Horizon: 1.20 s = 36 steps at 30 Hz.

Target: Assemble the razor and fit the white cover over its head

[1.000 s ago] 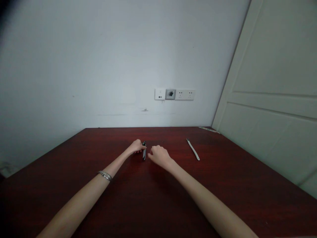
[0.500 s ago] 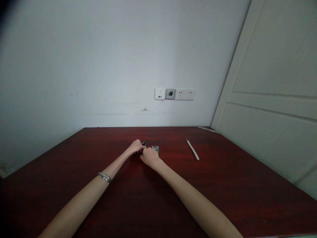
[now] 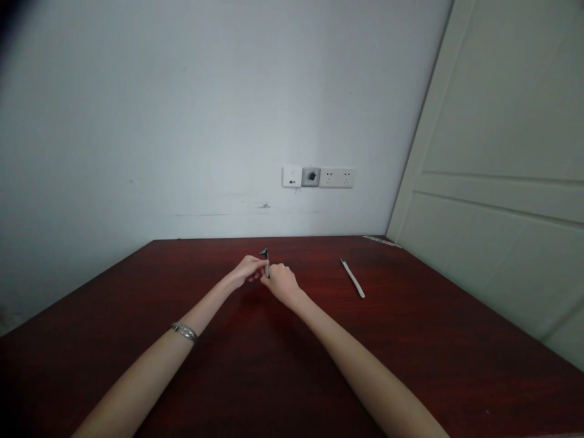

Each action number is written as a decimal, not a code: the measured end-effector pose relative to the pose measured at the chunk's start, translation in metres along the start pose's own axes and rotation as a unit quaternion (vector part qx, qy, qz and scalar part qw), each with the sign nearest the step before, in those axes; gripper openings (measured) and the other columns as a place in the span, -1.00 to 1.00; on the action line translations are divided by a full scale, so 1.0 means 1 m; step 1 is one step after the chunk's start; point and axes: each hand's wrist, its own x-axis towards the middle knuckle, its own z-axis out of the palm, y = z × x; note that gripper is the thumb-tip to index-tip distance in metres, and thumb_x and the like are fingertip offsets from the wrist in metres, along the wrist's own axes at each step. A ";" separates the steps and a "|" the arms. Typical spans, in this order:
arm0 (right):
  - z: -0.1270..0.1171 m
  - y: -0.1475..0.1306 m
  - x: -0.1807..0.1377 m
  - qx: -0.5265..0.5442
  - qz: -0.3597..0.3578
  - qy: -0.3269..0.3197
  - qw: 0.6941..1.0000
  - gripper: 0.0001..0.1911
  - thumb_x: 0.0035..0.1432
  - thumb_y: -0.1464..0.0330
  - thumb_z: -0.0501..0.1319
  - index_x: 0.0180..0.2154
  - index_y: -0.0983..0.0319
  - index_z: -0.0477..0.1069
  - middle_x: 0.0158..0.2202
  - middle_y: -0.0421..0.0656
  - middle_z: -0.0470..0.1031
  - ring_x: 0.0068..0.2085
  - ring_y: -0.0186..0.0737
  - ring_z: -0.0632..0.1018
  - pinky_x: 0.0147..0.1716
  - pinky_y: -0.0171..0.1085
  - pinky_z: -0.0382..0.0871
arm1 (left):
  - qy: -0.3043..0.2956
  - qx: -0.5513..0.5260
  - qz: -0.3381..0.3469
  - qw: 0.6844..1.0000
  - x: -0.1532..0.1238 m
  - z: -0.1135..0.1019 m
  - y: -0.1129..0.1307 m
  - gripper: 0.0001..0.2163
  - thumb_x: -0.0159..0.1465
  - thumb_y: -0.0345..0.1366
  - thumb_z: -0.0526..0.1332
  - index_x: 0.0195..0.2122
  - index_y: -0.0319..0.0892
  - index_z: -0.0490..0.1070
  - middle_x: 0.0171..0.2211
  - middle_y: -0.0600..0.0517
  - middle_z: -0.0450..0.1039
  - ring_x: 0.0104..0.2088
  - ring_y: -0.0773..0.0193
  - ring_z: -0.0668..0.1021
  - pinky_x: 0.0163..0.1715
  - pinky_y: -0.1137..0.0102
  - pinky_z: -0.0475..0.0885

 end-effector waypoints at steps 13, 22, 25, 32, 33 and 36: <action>-0.037 0.051 -0.011 0.008 0.042 0.056 0.998 -0.69 0.10 0.18 0.10 -0.43 0.27 0.46 -0.38 -0.03 0.53 -0.32 -0.15 0.53 -0.42 -0.35 0.19 | 0.004 -0.092 0.095 0.991 0.008 0.029 0.045 -0.70 0.04 -0.12 0.24 -0.56 -0.31 0.37 -0.66 0.10 0.26 -0.73 0.55 0.21 -0.78 0.57 -0.03; -0.055 0.069 -0.016 -0.082 0.042 0.010 0.996 -0.66 0.19 0.24 -0.01 -0.27 0.32 0.42 -0.26 0.08 0.50 -0.23 -0.04 0.53 -0.31 -0.27 0.27 | 0.047 0.018 0.145 0.988 0.022 0.069 0.063 -0.67 0.12 -0.09 0.17 -0.38 -0.32 0.50 -0.63 0.05 0.38 -0.69 0.48 0.30 -0.69 0.54 0.14; -0.060 0.086 -0.017 -0.076 0.046 0.017 0.996 -0.64 0.20 0.22 -0.02 -0.29 0.32 0.43 -0.28 0.06 0.51 -0.26 -0.08 0.53 -0.32 -0.29 0.25 | 0.035 0.054 0.187 0.980 0.027 0.074 0.066 -0.65 0.15 -0.09 0.12 -0.37 -0.31 0.50 -0.56 0.01 0.44 -0.63 0.43 0.37 -0.61 0.51 0.23; -0.079 0.193 -0.033 -0.046 0.087 0.017 0.995 -0.64 0.17 0.23 0.00 -0.46 0.29 0.42 -0.46 -0.05 0.49 -0.43 -0.24 0.49 -0.45 -0.36 0.15 | 0.018 0.239 0.278 0.930 0.033 0.050 0.047 -0.72 0.10 -0.09 0.21 -0.34 -0.22 0.50 -0.30 -0.05 0.46 -0.30 0.26 0.46 -0.26 0.41 0.33; -0.080 0.212 -0.038 -0.044 0.086 0.009 0.995 -0.64 0.17 0.23 0.00 -0.48 0.29 0.41 -0.47 -0.05 0.49 -0.44 -0.26 0.47 -0.46 -0.36 0.13 | 0.000 0.252 0.277 0.927 0.034 0.043 0.042 -0.69 0.07 -0.07 0.23 -0.31 -0.21 0.49 -0.27 -0.06 0.44 -0.29 0.25 0.45 -0.26 0.40 0.33; -0.076 0.261 -0.052 -0.040 0.120 -0.020 0.992 -0.65 0.16 0.23 0.02 -0.52 0.29 0.39 -0.48 -0.06 0.48 -0.46 -0.26 0.46 -0.47 -0.36 0.13 | -0.039 0.274 0.270 0.922 0.035 0.026 0.028 -0.63 0.04 -0.02 0.24 -0.25 -0.21 0.46 -0.26 -0.05 0.42 -0.26 0.24 0.44 -0.24 0.40 0.32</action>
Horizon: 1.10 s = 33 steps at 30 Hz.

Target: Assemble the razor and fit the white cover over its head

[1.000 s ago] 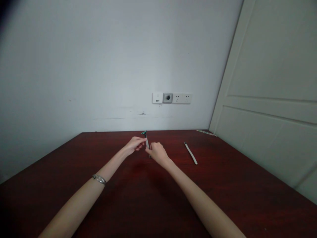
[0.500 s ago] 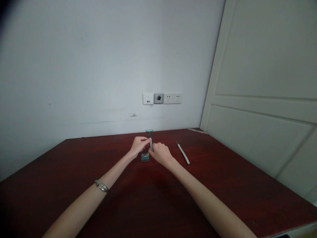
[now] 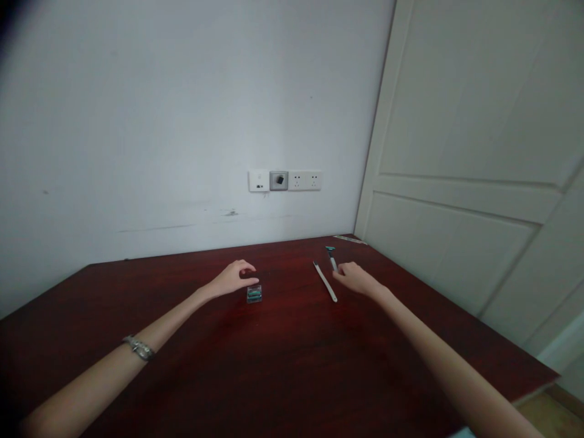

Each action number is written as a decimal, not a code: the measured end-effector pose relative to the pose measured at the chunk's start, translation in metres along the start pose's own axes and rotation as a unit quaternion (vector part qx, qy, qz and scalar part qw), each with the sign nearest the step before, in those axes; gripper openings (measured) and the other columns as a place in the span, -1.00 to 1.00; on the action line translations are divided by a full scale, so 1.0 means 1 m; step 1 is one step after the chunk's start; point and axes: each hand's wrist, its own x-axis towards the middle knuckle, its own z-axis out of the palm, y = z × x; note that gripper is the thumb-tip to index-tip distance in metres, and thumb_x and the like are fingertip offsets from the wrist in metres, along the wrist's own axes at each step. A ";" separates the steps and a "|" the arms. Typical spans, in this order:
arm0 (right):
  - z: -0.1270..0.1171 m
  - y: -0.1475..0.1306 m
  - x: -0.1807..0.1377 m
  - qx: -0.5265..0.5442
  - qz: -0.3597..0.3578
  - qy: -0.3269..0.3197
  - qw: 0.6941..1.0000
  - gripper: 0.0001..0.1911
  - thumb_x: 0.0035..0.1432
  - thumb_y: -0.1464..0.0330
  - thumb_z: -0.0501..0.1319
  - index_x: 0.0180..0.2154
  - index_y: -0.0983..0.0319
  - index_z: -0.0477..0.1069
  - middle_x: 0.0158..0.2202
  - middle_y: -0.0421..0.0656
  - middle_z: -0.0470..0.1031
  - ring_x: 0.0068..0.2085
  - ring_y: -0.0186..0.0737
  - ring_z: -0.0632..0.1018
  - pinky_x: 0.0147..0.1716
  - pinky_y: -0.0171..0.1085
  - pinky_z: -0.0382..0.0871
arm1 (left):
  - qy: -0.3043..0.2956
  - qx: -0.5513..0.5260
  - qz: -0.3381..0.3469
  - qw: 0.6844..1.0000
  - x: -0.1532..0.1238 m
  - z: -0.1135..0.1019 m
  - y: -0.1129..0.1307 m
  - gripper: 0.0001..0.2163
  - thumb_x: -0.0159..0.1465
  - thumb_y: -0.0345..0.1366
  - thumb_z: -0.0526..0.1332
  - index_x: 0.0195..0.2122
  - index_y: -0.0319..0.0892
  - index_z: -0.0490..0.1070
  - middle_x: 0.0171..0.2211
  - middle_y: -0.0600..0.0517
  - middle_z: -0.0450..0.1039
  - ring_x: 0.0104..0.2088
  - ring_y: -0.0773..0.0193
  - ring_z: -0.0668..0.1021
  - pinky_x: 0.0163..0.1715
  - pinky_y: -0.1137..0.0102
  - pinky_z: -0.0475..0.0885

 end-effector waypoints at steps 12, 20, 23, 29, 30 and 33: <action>0.029 0.025 0.011 0.001 -0.015 -0.081 0.997 -0.66 0.14 0.23 0.05 -0.54 0.28 0.39 -0.47 -0.07 0.48 -0.46 -0.26 0.45 -0.45 -0.34 0.17 | -0.122 0.080 0.033 0.989 -0.020 -0.009 -0.012 -0.40 -0.08 0.09 0.27 -0.06 -0.15 0.37 -0.10 -0.08 0.24 -0.04 0.10 0.25 -0.02 0.25 0.20; 0.030 0.024 0.022 -0.029 -0.017 -0.093 0.995 -0.66 0.15 0.24 0.05 -0.53 0.29 0.41 -0.46 -0.05 0.49 -0.43 -0.25 0.47 -0.44 -0.36 0.18 | -0.161 0.119 0.052 0.978 -0.028 -0.007 -0.013 -0.37 -0.04 0.08 0.26 0.00 -0.19 0.33 -0.11 -0.09 0.24 -0.07 0.10 0.24 -0.06 0.29 0.21; 0.032 0.027 0.024 -0.024 -0.020 -0.088 0.996 -0.66 0.15 0.22 0.05 -0.53 0.28 0.39 -0.45 -0.06 0.49 -0.43 -0.25 0.47 -0.46 -0.36 0.17 | -0.162 0.119 0.048 0.978 -0.029 -0.007 -0.016 -0.38 -0.04 0.07 0.26 0.00 -0.19 0.33 -0.11 -0.09 0.24 -0.07 0.10 0.25 -0.05 0.28 0.20; 0.036 0.029 0.024 -0.032 -0.020 -0.080 0.996 -0.62 0.15 0.18 0.03 -0.55 0.28 0.36 -0.46 -0.04 0.49 -0.45 -0.23 0.47 -0.47 -0.34 0.17 | -0.160 0.116 0.045 0.979 -0.032 -0.009 -0.020 -0.38 -0.01 0.07 0.24 0.01 -0.19 0.31 -0.10 -0.09 0.24 -0.07 0.10 0.25 -0.07 0.30 0.22; 0.036 0.029 0.024 -0.034 -0.016 -0.078 0.996 -0.62 0.15 0.17 0.03 -0.54 0.28 0.36 -0.46 -0.04 0.49 -0.44 -0.23 0.47 -0.47 -0.34 0.17 | -0.159 0.116 0.047 0.979 -0.032 -0.009 -0.020 -0.39 0.00 0.07 0.24 0.01 -0.20 0.31 -0.10 -0.09 0.25 -0.07 0.10 0.26 -0.07 0.30 0.22; 0.037 0.028 0.025 -0.034 0.003 -0.074 0.997 -0.62 0.15 0.16 0.03 -0.52 0.28 0.37 -0.45 -0.03 0.49 -0.44 -0.21 0.48 -0.47 -0.33 0.17 | -0.156 0.116 0.056 0.979 -0.033 -0.009 -0.020 -0.41 0.01 0.06 0.23 -0.01 -0.21 0.32 -0.11 -0.09 0.26 -0.09 0.11 0.26 -0.07 0.31 0.22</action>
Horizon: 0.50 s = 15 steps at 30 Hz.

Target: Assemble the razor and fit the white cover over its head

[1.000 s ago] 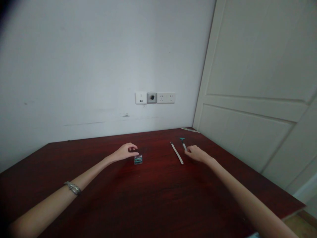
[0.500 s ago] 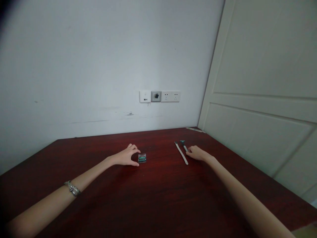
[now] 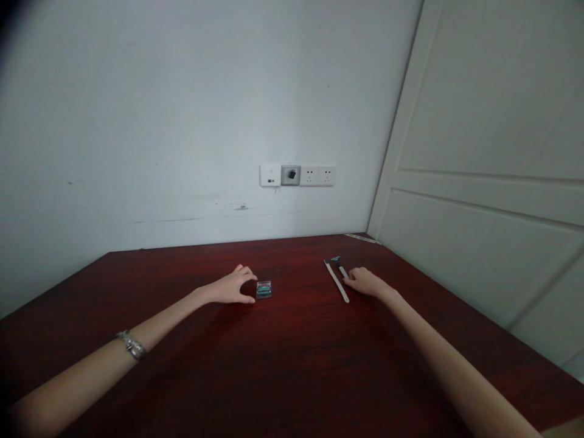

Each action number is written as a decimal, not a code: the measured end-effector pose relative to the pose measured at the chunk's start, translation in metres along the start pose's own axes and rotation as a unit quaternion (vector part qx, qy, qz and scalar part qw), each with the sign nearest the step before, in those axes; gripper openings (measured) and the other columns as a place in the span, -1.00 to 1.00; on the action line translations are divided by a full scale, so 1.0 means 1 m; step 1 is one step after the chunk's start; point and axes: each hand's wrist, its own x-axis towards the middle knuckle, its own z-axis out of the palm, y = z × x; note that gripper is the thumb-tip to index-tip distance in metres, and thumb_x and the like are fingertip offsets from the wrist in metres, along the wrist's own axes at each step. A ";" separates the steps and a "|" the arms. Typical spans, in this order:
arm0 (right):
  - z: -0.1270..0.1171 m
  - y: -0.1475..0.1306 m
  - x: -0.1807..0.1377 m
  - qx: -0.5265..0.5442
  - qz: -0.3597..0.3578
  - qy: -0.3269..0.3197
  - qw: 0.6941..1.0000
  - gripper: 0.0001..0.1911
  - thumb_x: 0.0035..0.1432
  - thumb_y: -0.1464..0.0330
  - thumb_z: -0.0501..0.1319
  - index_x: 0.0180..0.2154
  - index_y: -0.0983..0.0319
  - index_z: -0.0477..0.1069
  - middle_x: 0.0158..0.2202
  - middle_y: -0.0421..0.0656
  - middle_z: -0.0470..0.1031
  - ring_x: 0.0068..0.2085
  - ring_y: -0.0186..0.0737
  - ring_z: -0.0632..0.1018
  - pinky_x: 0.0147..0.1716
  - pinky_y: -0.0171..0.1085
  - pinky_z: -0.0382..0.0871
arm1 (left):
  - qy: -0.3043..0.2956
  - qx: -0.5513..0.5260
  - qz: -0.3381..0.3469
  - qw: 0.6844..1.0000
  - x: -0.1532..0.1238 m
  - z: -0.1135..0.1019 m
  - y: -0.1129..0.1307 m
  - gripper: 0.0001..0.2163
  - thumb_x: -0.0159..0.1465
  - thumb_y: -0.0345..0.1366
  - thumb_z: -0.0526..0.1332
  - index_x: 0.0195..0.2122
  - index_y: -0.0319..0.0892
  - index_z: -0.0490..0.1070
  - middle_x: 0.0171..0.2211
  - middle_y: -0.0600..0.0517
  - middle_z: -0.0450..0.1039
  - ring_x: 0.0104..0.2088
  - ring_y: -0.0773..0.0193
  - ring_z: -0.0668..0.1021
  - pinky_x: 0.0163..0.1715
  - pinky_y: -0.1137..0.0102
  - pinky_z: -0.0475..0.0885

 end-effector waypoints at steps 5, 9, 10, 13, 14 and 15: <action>-0.001 -0.005 0.000 -0.007 0.020 0.008 1.000 -0.63 0.15 0.16 0.03 -0.51 0.28 0.37 -0.43 0.00 0.49 -0.41 -0.18 0.49 -0.47 -0.30 0.16 | 0.002 0.005 0.011 1.000 0.000 0.002 0.003 -0.44 0.03 0.06 0.22 -0.05 -0.22 0.34 -0.14 -0.08 0.28 -0.12 0.14 0.27 -0.08 0.34 0.22; -0.001 -0.007 -0.002 -0.010 0.024 0.010 1.000 -0.60 0.15 0.13 0.00 -0.52 0.27 0.36 -0.43 0.01 0.49 -0.42 -0.17 0.49 -0.49 -0.30 0.15 | 0.005 0.003 0.021 1.000 0.001 0.003 0.007 -0.51 0.04 0.03 0.22 -0.10 -0.20 0.36 -0.15 -0.06 0.29 -0.14 0.16 0.28 -0.06 0.33 0.20; -0.001 -0.007 -0.002 -0.009 0.023 0.010 1.000 -0.59 0.16 0.12 0.00 -0.52 0.27 0.35 -0.44 0.00 0.49 -0.43 -0.18 0.49 -0.49 -0.30 0.14 | 0.005 0.001 0.021 1.000 0.001 0.003 0.008 -0.53 0.05 0.02 0.23 -0.11 -0.20 0.37 -0.15 -0.06 0.29 -0.14 0.16 0.28 -0.06 0.33 0.20; 0.001 -0.006 -0.002 -0.005 0.022 0.012 1.000 -0.58 0.16 0.11 -0.01 -0.52 0.27 0.35 -0.44 0.00 0.49 -0.43 -0.19 0.49 -0.50 -0.31 0.13 | 0.003 -0.006 0.017 1.000 0.002 0.003 0.010 -0.54 0.05 0.00 0.23 -0.12 -0.20 0.37 -0.15 -0.06 0.29 -0.14 0.14 0.27 -0.10 0.34 0.22; 0.002 -0.006 -0.002 -0.004 0.022 0.013 1.000 -0.58 0.15 0.11 0.00 -0.52 0.27 0.35 -0.44 0.00 0.49 -0.43 -0.19 0.49 -0.50 -0.32 0.13 | 0.003 -0.006 0.016 1.000 0.002 0.003 0.010 -0.54 0.05 0.00 0.22 -0.12 -0.20 0.37 -0.16 -0.06 0.30 -0.14 0.14 0.27 -0.11 0.33 0.23; 0.002 -0.005 -0.002 -0.003 0.022 0.013 1.000 -0.58 0.15 0.10 0.00 -0.53 0.27 0.35 -0.44 -0.01 0.49 -0.43 -0.19 0.49 -0.50 -0.32 0.13 | 0.003 -0.005 0.016 1.000 0.002 0.003 0.011 -0.55 0.06 0.01 0.22 -0.13 -0.20 0.37 -0.17 -0.06 0.30 -0.15 0.14 0.28 -0.12 0.32 0.23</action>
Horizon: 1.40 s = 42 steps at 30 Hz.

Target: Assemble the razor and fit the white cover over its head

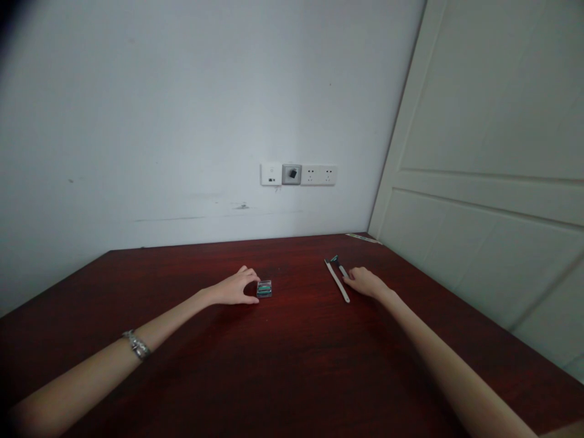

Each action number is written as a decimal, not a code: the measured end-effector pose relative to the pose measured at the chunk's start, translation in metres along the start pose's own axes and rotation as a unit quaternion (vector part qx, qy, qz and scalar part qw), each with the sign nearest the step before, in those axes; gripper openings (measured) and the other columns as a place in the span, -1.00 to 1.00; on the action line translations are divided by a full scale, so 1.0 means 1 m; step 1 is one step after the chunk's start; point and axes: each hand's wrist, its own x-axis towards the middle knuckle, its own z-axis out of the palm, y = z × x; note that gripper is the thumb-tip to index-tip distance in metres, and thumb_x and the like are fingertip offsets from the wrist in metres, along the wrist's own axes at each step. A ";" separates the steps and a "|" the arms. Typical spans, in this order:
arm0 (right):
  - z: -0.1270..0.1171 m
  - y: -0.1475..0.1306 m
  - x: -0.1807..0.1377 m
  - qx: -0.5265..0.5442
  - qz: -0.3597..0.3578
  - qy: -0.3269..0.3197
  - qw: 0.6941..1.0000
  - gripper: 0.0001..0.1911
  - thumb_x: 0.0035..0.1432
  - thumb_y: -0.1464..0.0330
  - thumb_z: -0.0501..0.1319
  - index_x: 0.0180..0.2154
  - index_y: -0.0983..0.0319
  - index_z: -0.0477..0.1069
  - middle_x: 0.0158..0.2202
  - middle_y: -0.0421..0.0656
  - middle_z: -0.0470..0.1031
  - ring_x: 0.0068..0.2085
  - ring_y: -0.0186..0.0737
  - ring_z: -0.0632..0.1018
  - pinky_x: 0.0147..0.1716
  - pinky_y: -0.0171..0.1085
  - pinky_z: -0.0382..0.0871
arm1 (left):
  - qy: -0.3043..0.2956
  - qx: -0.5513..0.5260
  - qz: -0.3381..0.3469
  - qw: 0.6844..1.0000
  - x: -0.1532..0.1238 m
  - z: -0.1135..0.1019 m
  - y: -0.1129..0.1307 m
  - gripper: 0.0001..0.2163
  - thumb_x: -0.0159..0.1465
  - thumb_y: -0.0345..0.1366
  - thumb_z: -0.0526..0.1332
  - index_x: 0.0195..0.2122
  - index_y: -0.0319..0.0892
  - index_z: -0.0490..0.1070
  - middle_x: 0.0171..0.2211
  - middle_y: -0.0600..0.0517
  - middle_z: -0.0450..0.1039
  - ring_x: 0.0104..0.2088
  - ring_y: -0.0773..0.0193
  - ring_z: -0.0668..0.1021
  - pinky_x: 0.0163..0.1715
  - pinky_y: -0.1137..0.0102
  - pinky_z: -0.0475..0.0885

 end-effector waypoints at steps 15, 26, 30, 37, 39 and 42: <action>-0.025 -0.055 -0.034 0.027 -0.081 0.059 0.995 -0.65 0.17 0.15 0.00 -0.50 0.23 0.32 -0.49 -0.10 0.44 -0.45 -0.24 0.45 -0.50 -0.34 0.10 | 0.017 0.008 -0.026 0.999 0.005 0.010 -0.002 -0.57 0.09 0.04 0.15 -0.18 -0.20 0.38 -0.23 -0.08 0.28 -0.17 0.12 0.28 -0.17 0.31 0.26; -0.028 -0.132 -0.050 0.156 -0.274 0.010 0.949 -0.44 0.03 0.06 0.17 0.02 0.20 0.27 -0.12 -0.05 0.39 -0.29 -0.22 0.45 -0.28 -0.24 0.31 | 0.063 0.005 0.003 0.998 0.015 0.011 0.023 -0.65 0.03 -0.05 0.24 -0.27 -0.21 0.38 -0.28 -0.04 0.30 -0.21 0.16 0.32 -0.18 0.31 0.27; -0.030 -0.144 -0.050 0.159 -0.297 -0.019 0.942 -0.36 -0.07 0.01 0.24 0.01 0.19 0.29 -0.13 -0.06 0.40 -0.25 -0.19 0.45 -0.27 -0.23 0.31 | 0.055 0.004 0.030 0.998 0.018 0.006 0.043 -0.66 0.00 -0.10 0.27 -0.28 -0.22 0.37 -0.28 -0.04 0.33 -0.22 0.16 0.33 -0.19 0.32 0.28; -0.035 -0.145 -0.048 0.138 -0.302 -0.023 0.943 -0.55 -0.06 0.08 0.26 -0.16 0.21 0.39 -0.26 -0.13 0.43 -0.32 -0.24 0.44 -0.37 -0.29 0.28 | 0.056 -0.004 0.039 0.998 0.021 0.002 0.059 -0.65 -0.01 -0.11 0.30 -0.28 -0.23 0.37 -0.27 -0.05 0.33 -0.22 0.16 0.33 -0.21 0.32 0.29; -0.035 -0.144 -0.048 0.137 -0.302 -0.017 0.943 -0.53 -0.06 0.09 0.27 -0.13 0.20 0.38 -0.26 -0.13 0.43 -0.32 -0.24 0.44 -0.37 -0.30 0.27 | 0.057 -0.002 0.044 0.997 0.022 0.002 0.060 -0.65 -0.01 -0.10 0.29 -0.28 -0.23 0.37 -0.28 -0.05 0.33 -0.22 0.17 0.34 -0.20 0.32 0.29; -0.035 -0.144 -0.048 0.127 -0.302 -0.016 0.945 -0.55 -0.06 0.10 0.27 -0.15 0.20 0.39 -0.26 -0.13 0.43 -0.32 -0.23 0.44 -0.37 -0.30 0.26 | 0.056 0.002 0.056 0.997 0.025 0.003 0.062 -0.65 0.00 -0.09 0.28 -0.28 -0.23 0.37 -0.29 -0.04 0.33 -0.23 0.17 0.34 -0.18 0.32 0.28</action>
